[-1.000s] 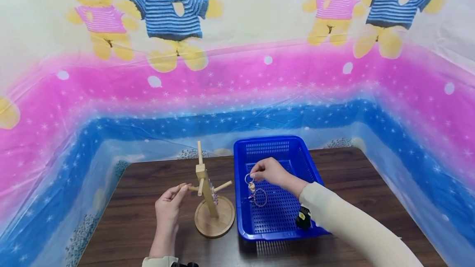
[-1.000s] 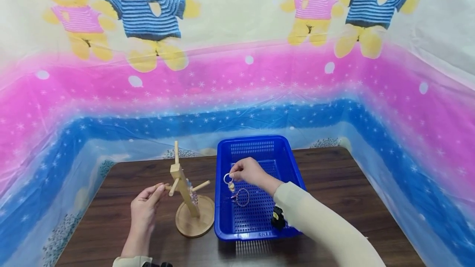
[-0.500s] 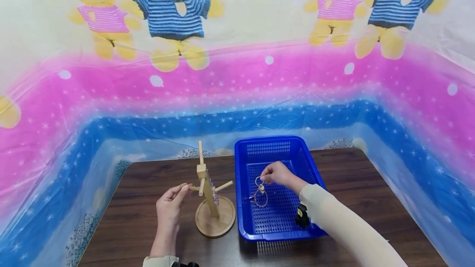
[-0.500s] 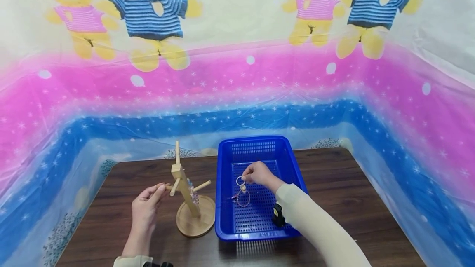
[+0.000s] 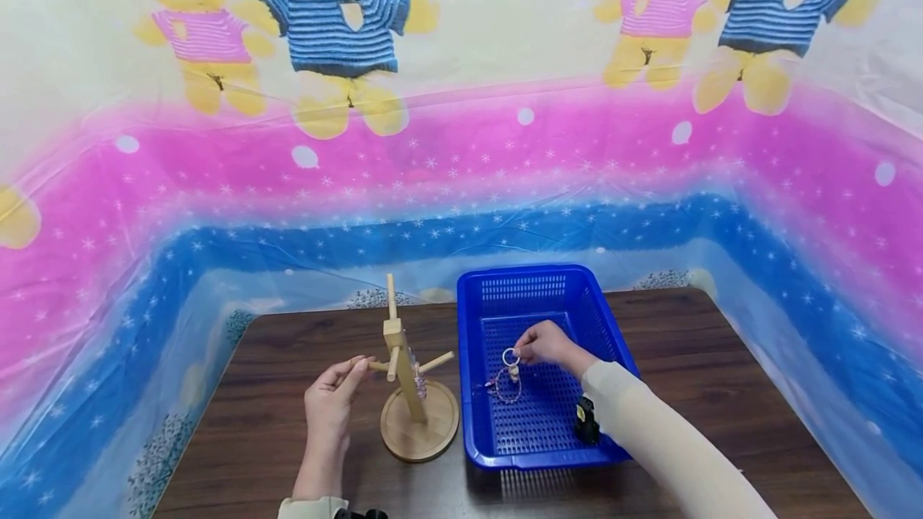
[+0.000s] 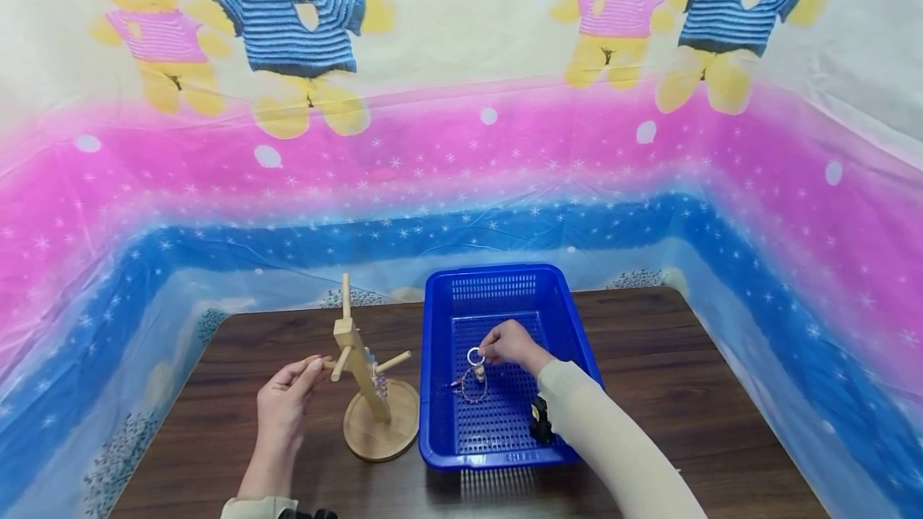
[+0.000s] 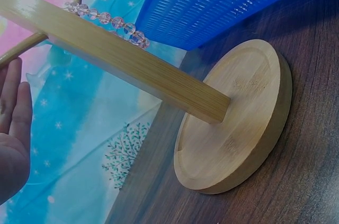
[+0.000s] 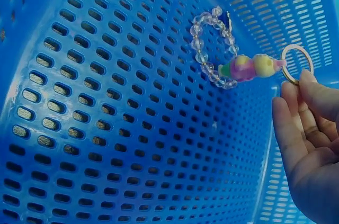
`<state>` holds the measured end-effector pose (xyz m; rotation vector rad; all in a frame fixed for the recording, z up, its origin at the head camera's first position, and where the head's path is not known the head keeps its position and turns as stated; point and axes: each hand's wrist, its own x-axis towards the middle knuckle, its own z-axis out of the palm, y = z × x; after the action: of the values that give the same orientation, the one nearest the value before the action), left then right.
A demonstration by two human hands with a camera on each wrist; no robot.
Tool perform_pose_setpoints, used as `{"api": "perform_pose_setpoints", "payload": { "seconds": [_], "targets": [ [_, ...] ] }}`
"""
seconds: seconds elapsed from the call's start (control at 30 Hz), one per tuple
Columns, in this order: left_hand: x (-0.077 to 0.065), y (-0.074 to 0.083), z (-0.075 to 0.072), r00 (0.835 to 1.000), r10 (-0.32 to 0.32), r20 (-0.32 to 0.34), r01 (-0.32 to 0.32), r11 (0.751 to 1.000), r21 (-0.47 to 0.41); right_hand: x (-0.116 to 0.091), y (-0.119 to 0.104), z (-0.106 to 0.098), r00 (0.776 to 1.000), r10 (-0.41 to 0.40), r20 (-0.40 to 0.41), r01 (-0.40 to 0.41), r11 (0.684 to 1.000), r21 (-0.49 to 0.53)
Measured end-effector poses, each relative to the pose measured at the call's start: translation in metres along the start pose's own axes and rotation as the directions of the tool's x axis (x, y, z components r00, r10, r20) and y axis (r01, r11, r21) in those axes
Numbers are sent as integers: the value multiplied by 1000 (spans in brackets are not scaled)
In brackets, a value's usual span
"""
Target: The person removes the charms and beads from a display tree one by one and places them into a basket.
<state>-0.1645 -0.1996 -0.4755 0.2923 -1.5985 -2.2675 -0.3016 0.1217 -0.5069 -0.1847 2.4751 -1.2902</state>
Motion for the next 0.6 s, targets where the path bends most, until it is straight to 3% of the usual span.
{"api": "perform_pose_setpoints", "payload": {
  "seconds": [0.3, 0.6],
  "targets": [
    [1, 0, -1, 1000, 5, 4, -5, 1000, -9, 4, 8, -1, 991, 112, -77, -100, 985, 142],
    [1, -1, -1, 1000, -7, -6, 7, 1000, 4, 12, 21, 3, 975, 177, -131, -137, 954, 268]
  ]
}}
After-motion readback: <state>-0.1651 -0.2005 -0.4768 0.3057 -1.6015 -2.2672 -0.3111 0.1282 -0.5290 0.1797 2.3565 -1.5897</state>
